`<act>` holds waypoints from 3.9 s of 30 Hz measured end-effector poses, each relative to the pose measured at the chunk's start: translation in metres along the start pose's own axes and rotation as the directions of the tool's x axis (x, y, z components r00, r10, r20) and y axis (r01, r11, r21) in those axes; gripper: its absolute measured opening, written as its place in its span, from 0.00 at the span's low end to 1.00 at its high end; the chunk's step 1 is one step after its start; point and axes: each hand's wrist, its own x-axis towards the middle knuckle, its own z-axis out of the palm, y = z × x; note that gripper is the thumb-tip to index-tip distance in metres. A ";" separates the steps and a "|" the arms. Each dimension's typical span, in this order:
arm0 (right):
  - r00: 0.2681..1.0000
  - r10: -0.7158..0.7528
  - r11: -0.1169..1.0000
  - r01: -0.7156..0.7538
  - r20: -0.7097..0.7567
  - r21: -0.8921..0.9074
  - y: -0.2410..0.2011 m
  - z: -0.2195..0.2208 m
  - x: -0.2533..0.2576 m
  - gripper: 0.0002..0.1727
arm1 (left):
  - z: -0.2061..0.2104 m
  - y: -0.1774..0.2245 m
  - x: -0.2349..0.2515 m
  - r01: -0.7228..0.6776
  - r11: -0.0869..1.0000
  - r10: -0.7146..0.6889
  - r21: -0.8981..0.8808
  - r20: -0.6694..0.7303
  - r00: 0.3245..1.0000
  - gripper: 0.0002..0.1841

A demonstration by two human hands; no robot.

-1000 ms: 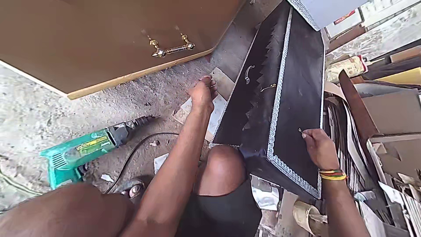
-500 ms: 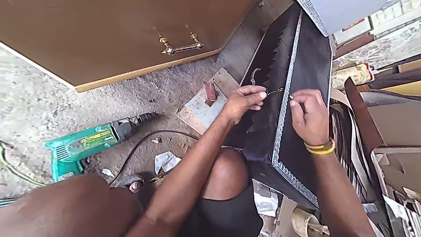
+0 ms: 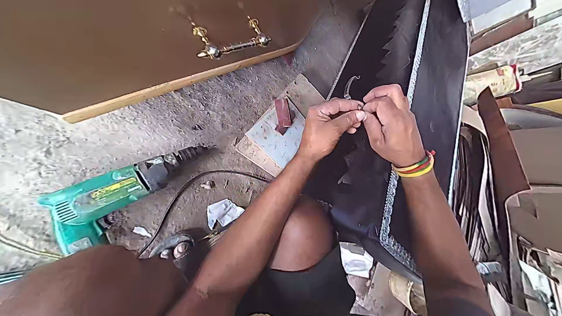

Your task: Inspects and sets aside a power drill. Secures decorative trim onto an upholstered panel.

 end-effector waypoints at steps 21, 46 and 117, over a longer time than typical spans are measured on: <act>0.819 0.471 0.872 -0.376 0.328 -0.314 0.032 -0.024 -0.003 0.07 | -0.031 -0.036 0.037 0.418 0.900 -0.416 0.126 -0.045 0.908 0.15; 0.943 0.232 0.973 -0.227 0.238 -0.050 0.047 -0.024 -0.015 0.13 | 0.040 0.018 0.016 -0.003 0.783 -0.299 0.621 0.381 0.875 0.06; 0.849 0.376 0.877 -0.197 0.370 -0.438 0.028 -0.002 0.015 0.05 | 0.007 -0.067 0.033 0.313 0.900 -0.349 0.303 0.072 0.934 0.33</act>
